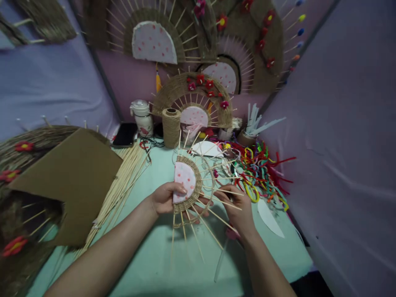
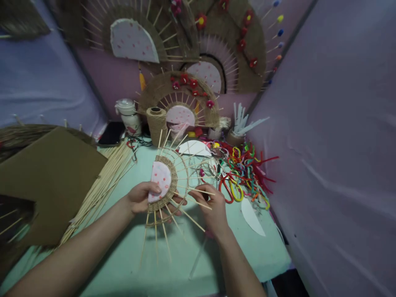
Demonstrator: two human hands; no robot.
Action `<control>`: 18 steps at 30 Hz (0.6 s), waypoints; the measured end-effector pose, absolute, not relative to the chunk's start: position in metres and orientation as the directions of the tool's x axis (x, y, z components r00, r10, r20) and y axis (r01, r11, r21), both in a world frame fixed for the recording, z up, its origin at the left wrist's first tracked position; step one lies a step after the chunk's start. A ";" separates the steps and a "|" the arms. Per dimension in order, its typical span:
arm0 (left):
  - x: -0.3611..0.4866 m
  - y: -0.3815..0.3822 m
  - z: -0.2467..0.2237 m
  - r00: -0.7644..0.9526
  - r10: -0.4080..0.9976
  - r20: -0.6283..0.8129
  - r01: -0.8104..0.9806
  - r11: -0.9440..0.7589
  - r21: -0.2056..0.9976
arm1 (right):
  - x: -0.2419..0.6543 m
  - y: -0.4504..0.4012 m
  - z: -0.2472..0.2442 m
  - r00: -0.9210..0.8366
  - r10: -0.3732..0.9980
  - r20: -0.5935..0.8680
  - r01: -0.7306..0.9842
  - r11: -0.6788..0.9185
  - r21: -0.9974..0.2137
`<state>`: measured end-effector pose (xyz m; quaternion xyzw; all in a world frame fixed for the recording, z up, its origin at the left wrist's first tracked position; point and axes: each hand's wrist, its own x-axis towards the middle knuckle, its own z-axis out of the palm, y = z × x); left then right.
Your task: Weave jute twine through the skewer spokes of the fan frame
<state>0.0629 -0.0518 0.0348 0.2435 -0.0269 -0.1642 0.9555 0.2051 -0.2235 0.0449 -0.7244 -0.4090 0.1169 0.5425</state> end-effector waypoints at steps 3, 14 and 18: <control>0.049 -0.049 0.024 0.962 -0.271 -0.033 0.258 0.862 0.436 | 0.203 -0.223 0.041 0.594 0.742 0.309 0.516 -0.057 -0.855; 0.026 -0.034 0.000 0.972 -0.186 -0.143 0.228 0.891 0.394 | 0.221 -0.239 0.046 0.476 0.756 0.449 0.750 -0.082 -0.657; 0.025 -0.035 0.000 0.969 -0.188 -0.161 0.238 0.885 0.400 | 0.229 -0.241 0.055 0.364 0.783 0.504 0.820 -0.013 -0.572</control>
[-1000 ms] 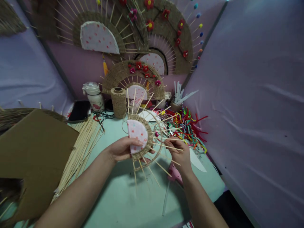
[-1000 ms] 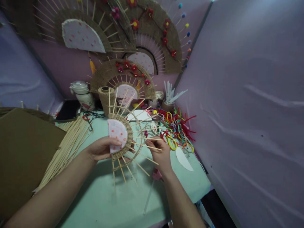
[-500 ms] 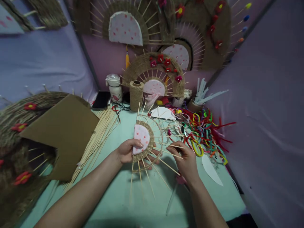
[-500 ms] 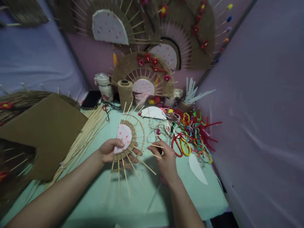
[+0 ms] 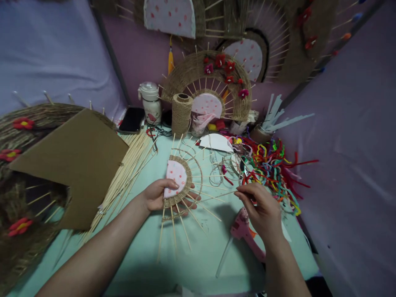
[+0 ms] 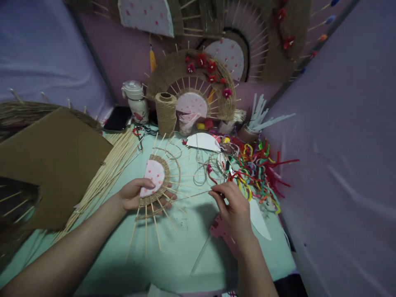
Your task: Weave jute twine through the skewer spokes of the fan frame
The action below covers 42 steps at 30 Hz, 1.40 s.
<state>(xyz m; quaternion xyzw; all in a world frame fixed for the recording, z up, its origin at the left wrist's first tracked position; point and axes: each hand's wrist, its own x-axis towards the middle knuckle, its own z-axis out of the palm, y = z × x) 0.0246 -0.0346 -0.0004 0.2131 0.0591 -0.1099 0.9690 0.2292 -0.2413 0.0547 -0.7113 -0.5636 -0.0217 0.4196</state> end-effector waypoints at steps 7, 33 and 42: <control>0.023 -0.043 -0.002 0.966 -0.254 -0.050 0.252 0.879 0.405 | 0.222 -0.232 0.050 0.462 0.731 0.501 0.780 -0.066 -0.623; 0.024 -0.051 0.002 0.962 -0.245 -0.123 0.274 0.881 0.386 | 0.221 -0.226 0.041 0.417 0.674 0.610 0.877 -0.123 -0.464; 0.027 -0.054 -0.004 0.940 -0.301 -0.158 0.340 0.853 0.397 | 0.245 -0.239 0.064 0.186 0.869 0.458 0.909 0.025 -0.417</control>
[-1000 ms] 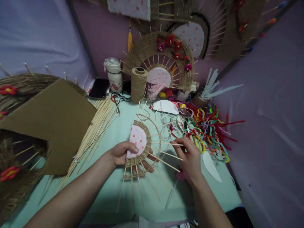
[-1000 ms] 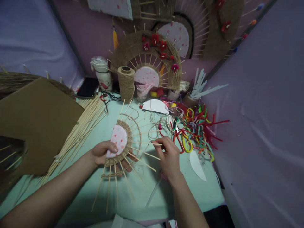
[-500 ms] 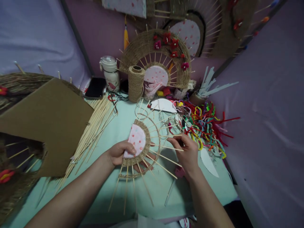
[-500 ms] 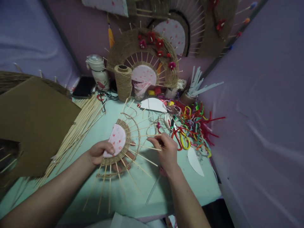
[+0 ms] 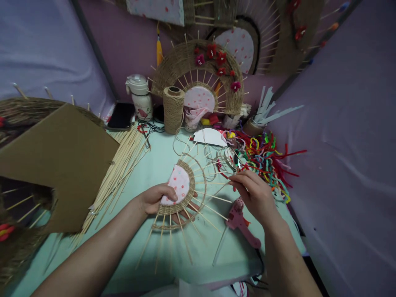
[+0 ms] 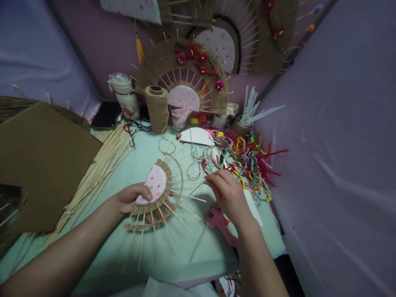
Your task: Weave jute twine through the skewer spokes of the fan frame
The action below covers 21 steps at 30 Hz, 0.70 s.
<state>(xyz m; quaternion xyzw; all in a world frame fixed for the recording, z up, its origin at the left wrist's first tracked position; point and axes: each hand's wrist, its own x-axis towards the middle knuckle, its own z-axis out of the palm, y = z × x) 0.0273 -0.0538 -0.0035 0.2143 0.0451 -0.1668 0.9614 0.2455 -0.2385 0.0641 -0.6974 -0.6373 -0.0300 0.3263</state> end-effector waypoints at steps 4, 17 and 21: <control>0.025 -0.056 -0.003 0.934 -0.316 -0.167 0.357 0.848 0.392 | 0.252 -0.240 0.065 0.262 0.888 0.378 0.793 0.025 -0.609; 0.028 -0.068 0.003 0.939 -0.331 -0.096 0.339 0.838 0.426 | 0.201 -0.201 0.023 0.629 0.777 0.029 0.109 -0.051 -0.993; 0.025 -0.065 0.001 0.940 -0.330 -0.088 0.333 0.828 0.451 | 0.192 -0.200 0.035 0.635 0.772 -0.008 -0.049 0.030 -0.998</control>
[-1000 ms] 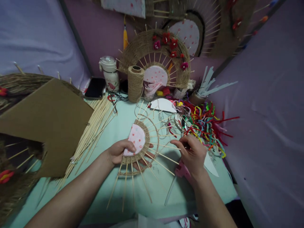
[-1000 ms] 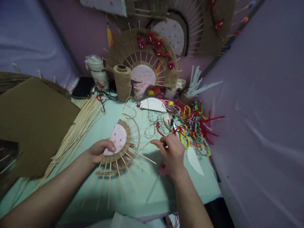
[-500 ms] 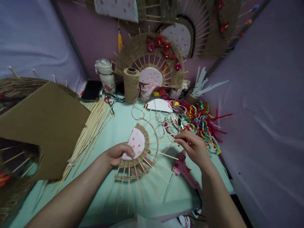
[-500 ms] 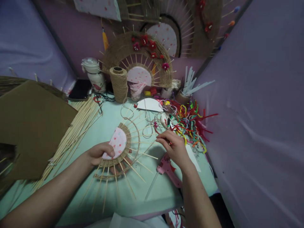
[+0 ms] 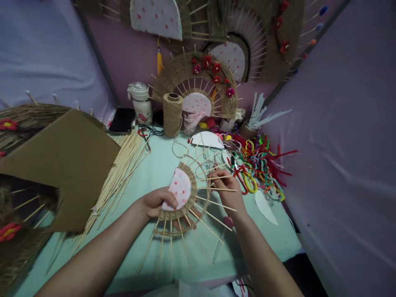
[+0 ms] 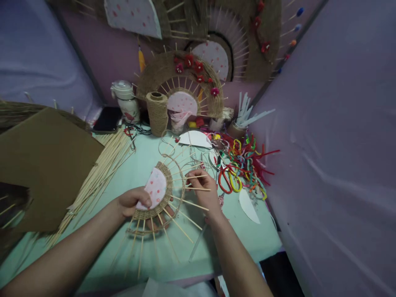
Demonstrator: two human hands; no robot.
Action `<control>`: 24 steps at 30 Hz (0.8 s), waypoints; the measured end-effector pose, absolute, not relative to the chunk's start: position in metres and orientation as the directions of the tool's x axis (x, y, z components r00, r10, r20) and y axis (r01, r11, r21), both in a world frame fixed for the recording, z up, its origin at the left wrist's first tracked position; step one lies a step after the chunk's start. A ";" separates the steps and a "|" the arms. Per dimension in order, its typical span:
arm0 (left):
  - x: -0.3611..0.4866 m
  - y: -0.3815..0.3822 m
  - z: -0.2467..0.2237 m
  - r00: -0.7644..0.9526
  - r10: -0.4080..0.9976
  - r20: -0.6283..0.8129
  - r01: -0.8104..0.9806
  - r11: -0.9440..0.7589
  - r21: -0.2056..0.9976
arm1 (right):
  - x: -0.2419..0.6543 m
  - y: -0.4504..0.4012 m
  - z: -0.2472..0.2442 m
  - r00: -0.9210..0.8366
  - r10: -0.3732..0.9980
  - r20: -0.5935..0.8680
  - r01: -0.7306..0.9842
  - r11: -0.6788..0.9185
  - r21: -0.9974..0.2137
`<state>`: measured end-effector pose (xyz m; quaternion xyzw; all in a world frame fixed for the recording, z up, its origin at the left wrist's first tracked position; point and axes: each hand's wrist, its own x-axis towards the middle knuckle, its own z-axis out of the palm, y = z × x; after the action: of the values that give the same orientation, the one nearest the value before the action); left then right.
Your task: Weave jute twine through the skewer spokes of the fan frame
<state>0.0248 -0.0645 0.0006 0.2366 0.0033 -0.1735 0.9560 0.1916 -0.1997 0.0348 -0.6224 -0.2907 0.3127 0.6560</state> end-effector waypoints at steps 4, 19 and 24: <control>0.020 -0.062 0.001 0.962 -0.226 -0.151 0.271 0.793 0.546 | 0.190 -0.199 0.045 0.620 0.784 0.006 -0.037 0.037 -0.999; 0.032 -0.035 0.043 0.935 0.176 -0.307 0.093 0.715 0.693 | 0.197 -0.187 0.067 0.467 0.864 0.189 0.287 0.054 -0.956; 0.030 -0.036 0.031 0.952 0.145 -0.269 0.068 0.757 0.650 | 0.202 -0.187 0.071 0.385 0.851 0.358 0.561 0.093 -0.823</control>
<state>0.0304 -0.0362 0.0313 0.3481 0.1531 0.0208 0.9246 0.2018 -0.1867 0.0709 -0.6582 -0.5360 0.1424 0.5091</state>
